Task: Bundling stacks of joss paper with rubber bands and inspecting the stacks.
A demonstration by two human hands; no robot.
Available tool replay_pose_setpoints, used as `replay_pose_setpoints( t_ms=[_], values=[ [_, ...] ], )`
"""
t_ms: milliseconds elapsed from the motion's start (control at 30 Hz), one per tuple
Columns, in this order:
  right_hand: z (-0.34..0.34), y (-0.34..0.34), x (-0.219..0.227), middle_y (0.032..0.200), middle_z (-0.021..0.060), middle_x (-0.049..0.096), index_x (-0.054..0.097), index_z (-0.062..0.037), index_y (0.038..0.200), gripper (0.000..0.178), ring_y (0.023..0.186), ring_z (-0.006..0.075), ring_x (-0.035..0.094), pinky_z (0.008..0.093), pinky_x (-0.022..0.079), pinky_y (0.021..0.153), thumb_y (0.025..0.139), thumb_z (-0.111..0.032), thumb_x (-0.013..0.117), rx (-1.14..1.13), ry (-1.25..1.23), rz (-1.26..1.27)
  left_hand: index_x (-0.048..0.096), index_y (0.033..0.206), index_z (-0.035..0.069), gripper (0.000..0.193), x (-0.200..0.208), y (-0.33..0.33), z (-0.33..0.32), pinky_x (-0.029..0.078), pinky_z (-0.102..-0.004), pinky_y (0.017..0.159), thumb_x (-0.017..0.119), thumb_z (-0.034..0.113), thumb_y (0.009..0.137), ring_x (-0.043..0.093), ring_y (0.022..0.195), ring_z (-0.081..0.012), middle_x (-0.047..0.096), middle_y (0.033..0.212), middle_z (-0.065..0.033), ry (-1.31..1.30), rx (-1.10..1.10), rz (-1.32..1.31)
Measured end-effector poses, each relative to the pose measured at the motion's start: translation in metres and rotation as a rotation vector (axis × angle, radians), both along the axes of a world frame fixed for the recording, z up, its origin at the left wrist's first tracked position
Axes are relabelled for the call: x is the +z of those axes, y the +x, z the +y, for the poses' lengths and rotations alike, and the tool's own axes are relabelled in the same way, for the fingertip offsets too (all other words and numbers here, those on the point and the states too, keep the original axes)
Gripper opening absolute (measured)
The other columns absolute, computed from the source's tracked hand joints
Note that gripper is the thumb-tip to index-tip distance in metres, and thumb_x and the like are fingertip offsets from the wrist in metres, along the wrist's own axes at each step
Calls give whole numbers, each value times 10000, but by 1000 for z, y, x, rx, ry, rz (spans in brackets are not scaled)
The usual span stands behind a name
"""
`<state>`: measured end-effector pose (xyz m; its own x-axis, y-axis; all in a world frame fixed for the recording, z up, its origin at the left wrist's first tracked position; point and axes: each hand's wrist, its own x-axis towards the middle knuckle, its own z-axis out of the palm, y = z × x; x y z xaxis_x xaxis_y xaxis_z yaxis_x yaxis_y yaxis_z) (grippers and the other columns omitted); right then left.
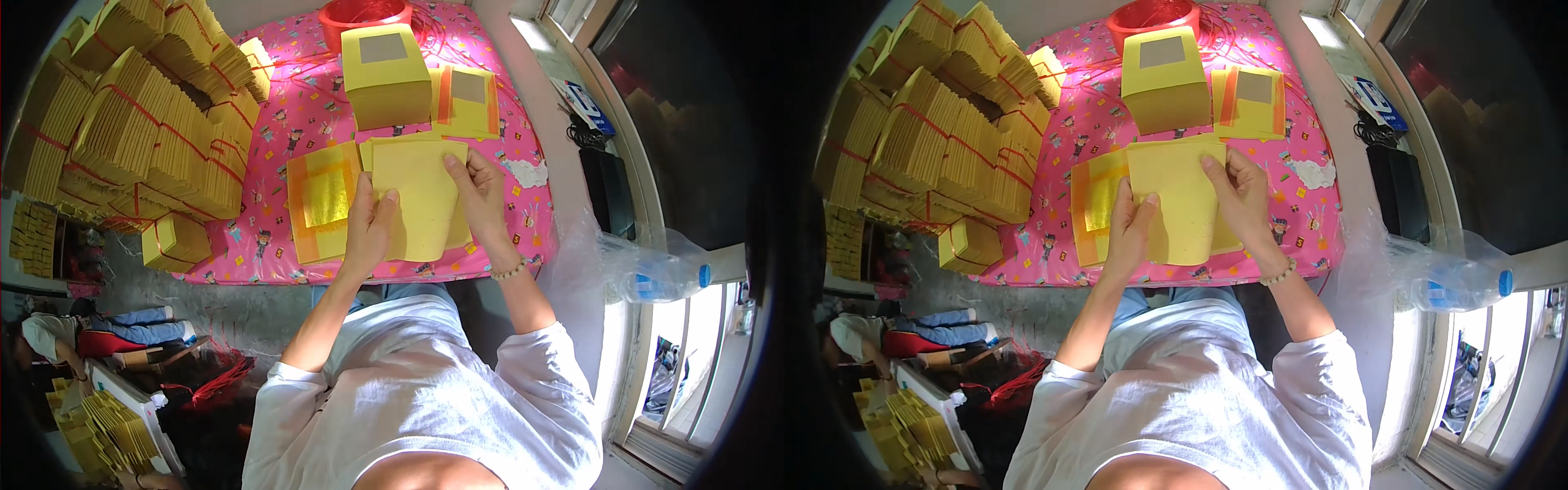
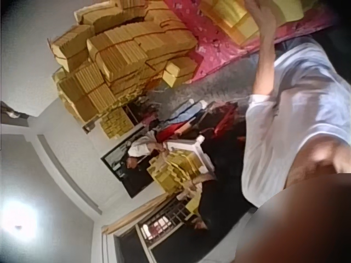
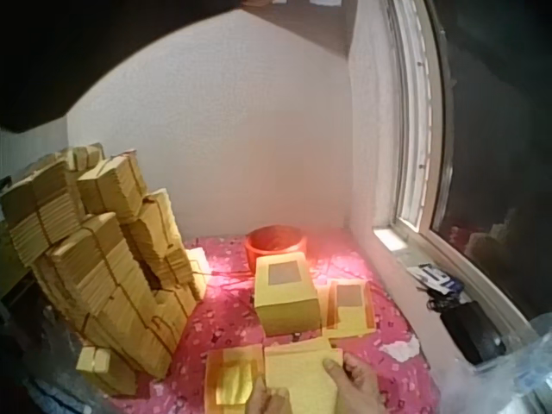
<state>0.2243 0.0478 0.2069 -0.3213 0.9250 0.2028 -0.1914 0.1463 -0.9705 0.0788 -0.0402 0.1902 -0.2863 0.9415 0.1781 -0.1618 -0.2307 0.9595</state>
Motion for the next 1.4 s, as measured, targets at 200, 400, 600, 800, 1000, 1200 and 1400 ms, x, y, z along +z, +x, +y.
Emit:
replay_pose_setpoints(
  t_ms=[200,400,600,800,1000,1200,1400],
  values=[
    [7,12,-6,838,-29,647,639,-20,970,178,741,12,559,189,459,658,952,-178,559,-6,-76,-8,405,1242,9,301,2,-2,-6,403,-269,916,431,43,944,510,1065,-121,539,1155,-81,-52,-73,-38],
    [-8,15,9,846,-2,669,653,-9,973,211,784,34,605,206,484,638,945,-200,569,125,-282,19,405,1265,6,324,2,-5,-10,404,-278,926,428,41,944,517,1082,-134,537,1186,-77,-108,-102,-123],
    [-14,23,-22,859,61,686,636,44,1041,280,758,77,647,226,529,619,942,-209,570,174,-100,-177,421,1262,26,323,-4,-4,-5,409,-279,917,454,63,942,530,1071,-138,558,1162,-66,-119,-147,-154],
    [-24,22,-14,831,54,683,637,57,992,294,695,73,641,217,515,571,927,-226,595,311,-368,-252,447,1197,32,260,-11,-13,-6,420,-279,898,468,61,940,532,1046,-117,565,1146,-60,-165,-115,-179],
    [-26,22,-24,847,61,687,633,47,1017,288,735,102,661,245,554,624,918,-222,606,312,-353,-272,441,1191,32,252,-8,-8,-8,417,-267,886,457,56,941,524,1023,-103,559,1126,-58,-162,-70,-132],
    [-34,32,-36,863,72,691,632,45,1062,285,737,95,655,242,551,627,926,-203,596,318,-278,-209,437,1186,31,242,-10,-6,-3,410,-261,879,446,65,947,514,1007,-97,550,1113,-50,-132,-68,-77],
    [-41,35,-33,852,62,691,640,32,1051,251,722,93,651,224,540,609,923,-180,602,366,-420,-316,436,1186,34,244,-7,-10,-1,418,-259,864,453,73,946,515,1009,-94,551,1119,-50,-153,-23,-93]
  ],
)
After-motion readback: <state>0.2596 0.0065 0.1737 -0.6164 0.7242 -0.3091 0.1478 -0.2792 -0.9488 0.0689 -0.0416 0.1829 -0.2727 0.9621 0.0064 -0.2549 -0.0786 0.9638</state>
